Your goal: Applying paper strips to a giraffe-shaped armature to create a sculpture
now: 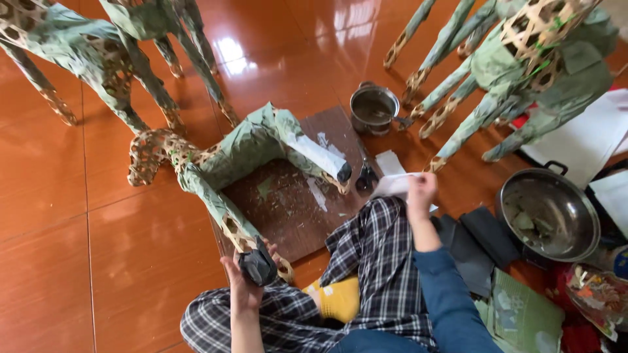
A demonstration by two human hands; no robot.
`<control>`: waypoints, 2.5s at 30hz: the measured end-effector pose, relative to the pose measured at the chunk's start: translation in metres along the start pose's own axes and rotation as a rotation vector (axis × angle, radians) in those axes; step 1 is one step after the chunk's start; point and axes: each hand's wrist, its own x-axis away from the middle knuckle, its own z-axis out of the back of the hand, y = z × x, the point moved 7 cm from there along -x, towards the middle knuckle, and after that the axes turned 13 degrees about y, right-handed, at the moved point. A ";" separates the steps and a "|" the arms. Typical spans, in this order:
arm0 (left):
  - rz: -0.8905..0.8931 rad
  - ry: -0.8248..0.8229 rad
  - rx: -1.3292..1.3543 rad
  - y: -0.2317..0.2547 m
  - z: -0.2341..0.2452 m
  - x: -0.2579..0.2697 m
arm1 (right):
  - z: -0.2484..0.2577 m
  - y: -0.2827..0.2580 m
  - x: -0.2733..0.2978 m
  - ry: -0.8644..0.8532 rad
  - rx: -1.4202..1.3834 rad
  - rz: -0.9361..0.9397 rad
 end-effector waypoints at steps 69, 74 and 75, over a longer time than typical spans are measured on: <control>0.051 0.267 -0.120 -0.055 0.049 0.066 | -0.081 -0.165 0.334 -1.420 -0.098 -0.831; 0.031 0.418 -0.191 -0.055 0.056 0.038 | -0.114 -0.193 0.332 -1.305 -0.176 -0.767; -0.004 0.433 -0.227 -0.047 0.050 0.035 | -0.118 -0.195 0.331 -1.284 -0.175 -0.757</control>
